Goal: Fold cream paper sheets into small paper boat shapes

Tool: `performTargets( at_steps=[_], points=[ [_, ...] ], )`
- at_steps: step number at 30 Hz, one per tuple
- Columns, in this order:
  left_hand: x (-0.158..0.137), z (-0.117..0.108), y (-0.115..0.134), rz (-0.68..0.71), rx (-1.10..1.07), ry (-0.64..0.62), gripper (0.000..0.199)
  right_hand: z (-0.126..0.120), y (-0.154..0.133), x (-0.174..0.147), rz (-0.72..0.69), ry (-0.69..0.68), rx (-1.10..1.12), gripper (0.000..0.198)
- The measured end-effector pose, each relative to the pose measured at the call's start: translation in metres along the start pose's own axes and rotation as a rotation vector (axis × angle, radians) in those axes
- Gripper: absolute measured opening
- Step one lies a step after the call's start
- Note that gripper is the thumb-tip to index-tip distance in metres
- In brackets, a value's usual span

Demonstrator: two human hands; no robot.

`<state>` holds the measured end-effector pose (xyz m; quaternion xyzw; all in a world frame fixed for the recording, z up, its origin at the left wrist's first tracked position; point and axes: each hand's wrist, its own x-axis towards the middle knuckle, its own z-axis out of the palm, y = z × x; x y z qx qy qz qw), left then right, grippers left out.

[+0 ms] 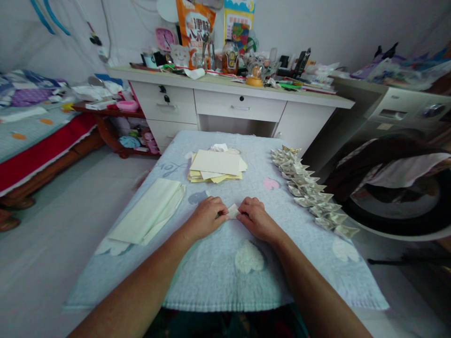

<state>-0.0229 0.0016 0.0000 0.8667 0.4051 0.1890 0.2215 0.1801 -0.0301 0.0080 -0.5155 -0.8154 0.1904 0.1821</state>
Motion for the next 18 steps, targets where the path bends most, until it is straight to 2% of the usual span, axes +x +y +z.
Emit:
performTargets(
  at_steps=[7,18],
  points=[
    [0.0000,-0.0024,0.0010,-0.070,0.015,-0.005,0.013,0.0036,0.0002,0.0025,0.134,0.058,0.017,0.013],
    [-0.0016,0.0033,0.0028,-0.152,0.139,0.023,0.017,0.0091,0.0018,0.0036,0.218,0.134,-0.044,0.016]
  ],
)
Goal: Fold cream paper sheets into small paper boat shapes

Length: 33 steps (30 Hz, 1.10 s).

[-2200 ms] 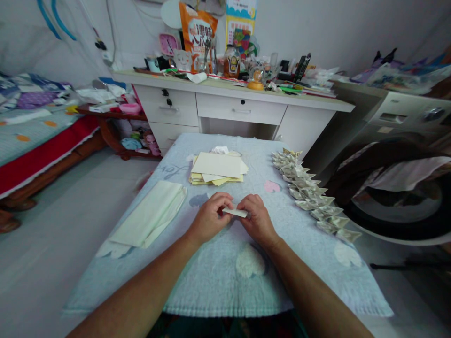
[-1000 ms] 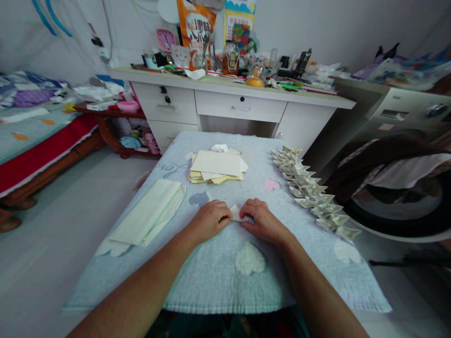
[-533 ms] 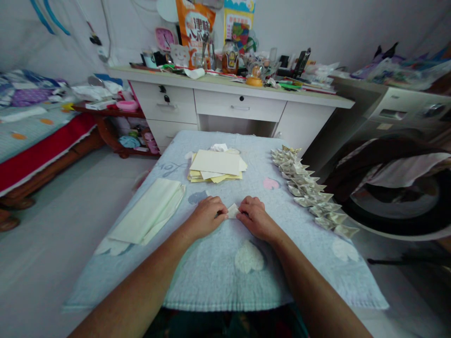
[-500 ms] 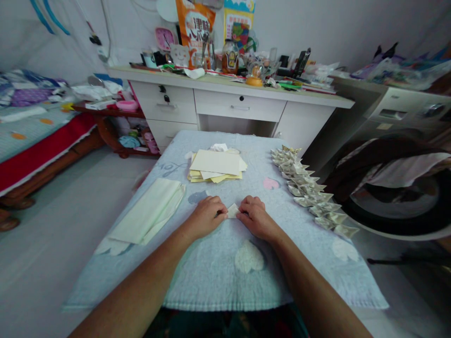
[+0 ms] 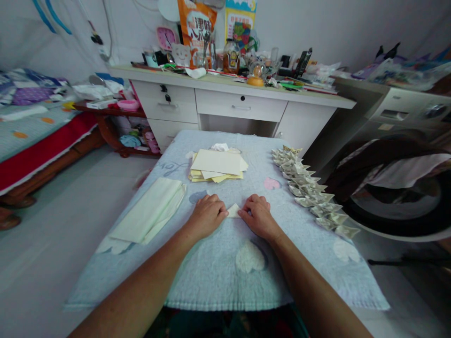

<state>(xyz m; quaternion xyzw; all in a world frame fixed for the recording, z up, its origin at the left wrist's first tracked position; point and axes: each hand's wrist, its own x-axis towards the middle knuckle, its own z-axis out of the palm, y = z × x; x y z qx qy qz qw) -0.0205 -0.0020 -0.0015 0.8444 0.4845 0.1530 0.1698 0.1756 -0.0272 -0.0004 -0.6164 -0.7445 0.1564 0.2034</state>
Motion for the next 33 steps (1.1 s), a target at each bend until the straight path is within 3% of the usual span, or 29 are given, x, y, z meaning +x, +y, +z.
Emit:
performTargets(
  at_steps=[33],
  points=[
    [-0.003,0.000,0.013,-0.094,0.144,-0.008,0.016,0.003,-0.007,0.000,0.094,0.001,-0.110,0.019]
  ],
)
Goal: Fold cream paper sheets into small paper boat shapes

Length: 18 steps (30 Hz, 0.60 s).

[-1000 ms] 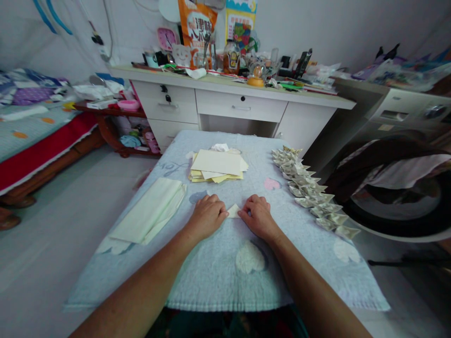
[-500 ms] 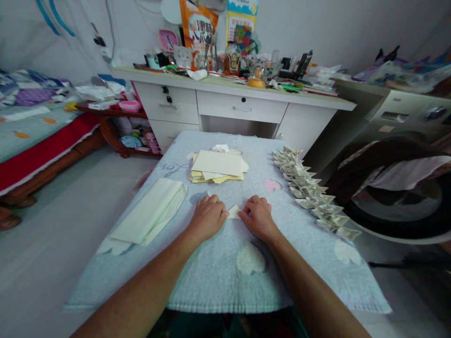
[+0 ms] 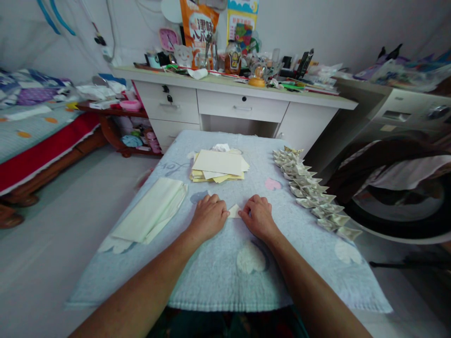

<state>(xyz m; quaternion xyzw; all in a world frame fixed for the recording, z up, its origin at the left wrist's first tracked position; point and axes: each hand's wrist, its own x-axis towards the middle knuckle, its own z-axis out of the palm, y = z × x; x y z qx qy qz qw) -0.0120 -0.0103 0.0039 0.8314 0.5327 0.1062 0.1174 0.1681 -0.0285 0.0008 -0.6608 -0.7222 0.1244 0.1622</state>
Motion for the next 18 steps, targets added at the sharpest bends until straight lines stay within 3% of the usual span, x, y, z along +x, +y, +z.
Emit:
performTargets(
  at_steps=[12,15,18],
  points=[
    [-0.0006,0.0041,-0.0005,-0.027,0.039,0.012,0.015,0.0006,-0.0016,-0.0014,-0.025,0.046,-0.028,0.011],
    [-0.0001,0.0041,-0.0005,-0.027,0.043,0.008,0.015,-0.0003,-0.0035,-0.0031,-0.131,0.081,-0.002,0.008],
    [0.0006,0.0037,-0.0004,-0.035,0.040,-0.002,0.016,-0.0010,-0.0067,-0.0045,-0.276,0.034,0.012,0.013]
  ],
)
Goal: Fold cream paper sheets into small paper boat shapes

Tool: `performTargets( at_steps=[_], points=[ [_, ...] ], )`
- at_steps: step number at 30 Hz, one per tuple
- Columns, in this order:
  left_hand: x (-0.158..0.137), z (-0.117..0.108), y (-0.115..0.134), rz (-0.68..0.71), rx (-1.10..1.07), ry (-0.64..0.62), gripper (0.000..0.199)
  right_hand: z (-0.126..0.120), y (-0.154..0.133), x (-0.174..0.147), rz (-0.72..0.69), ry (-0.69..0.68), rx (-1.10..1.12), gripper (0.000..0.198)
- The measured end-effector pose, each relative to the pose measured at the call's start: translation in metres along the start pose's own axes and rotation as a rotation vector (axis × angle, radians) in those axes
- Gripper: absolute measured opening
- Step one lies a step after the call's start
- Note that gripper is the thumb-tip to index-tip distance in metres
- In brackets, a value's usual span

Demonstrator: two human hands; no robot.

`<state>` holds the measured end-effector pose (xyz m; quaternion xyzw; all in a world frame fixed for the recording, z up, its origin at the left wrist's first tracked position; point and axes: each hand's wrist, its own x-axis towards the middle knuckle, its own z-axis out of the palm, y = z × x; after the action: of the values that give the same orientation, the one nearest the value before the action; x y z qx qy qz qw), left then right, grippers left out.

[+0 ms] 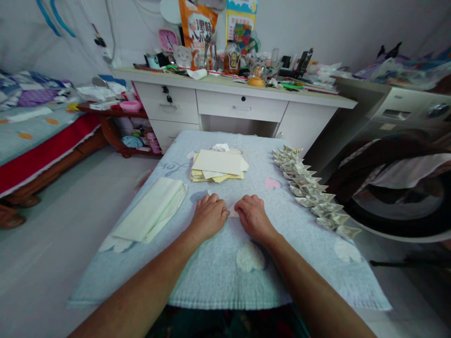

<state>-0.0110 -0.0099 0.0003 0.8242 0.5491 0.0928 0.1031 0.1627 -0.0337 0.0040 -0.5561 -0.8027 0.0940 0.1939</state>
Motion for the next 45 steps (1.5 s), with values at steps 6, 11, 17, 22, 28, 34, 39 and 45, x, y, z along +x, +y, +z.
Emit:
performTargets(
  at_steps=[6,11,17,22,28,34,39,45],
  points=[
    [-0.001,-0.002,0.003,-0.015,-0.004,-0.019,0.017,0.003,-0.006,0.003,0.022,-0.067,-0.026,0.009],
    [-0.002,-0.003,0.000,-0.059,-0.017,0.000,0.014,0.005,-0.009,0.006,0.077,-0.089,-0.061,0.010],
    [0.000,-0.011,-0.016,-0.074,-0.083,-0.046,0.009,0.003,-0.012,0.006,0.095,-0.105,-0.061,0.009],
    [0.004,-0.013,-0.019,-0.098,-0.145,-0.050,0.015,0.003,-0.012,0.006,0.092,-0.097,-0.072,0.009],
    [0.003,-0.005,-0.012,-0.021,-0.126,-0.025,0.018,0.007,-0.011,0.006,0.090,-0.076,-0.082,0.012],
    [0.003,-0.004,-0.011,-0.041,-0.138,-0.036,0.013,0.009,-0.014,0.006,0.119,-0.063,-0.123,0.015],
    [0.003,-0.004,-0.010,-0.041,-0.144,-0.028,0.015,0.006,-0.011,0.005,0.192,-0.025,-0.139,0.026],
    [0.003,-0.005,-0.010,-0.041,-0.149,-0.036,0.012,-0.002,0.007,-0.003,0.223,-0.015,-0.130,0.035]
  ],
)
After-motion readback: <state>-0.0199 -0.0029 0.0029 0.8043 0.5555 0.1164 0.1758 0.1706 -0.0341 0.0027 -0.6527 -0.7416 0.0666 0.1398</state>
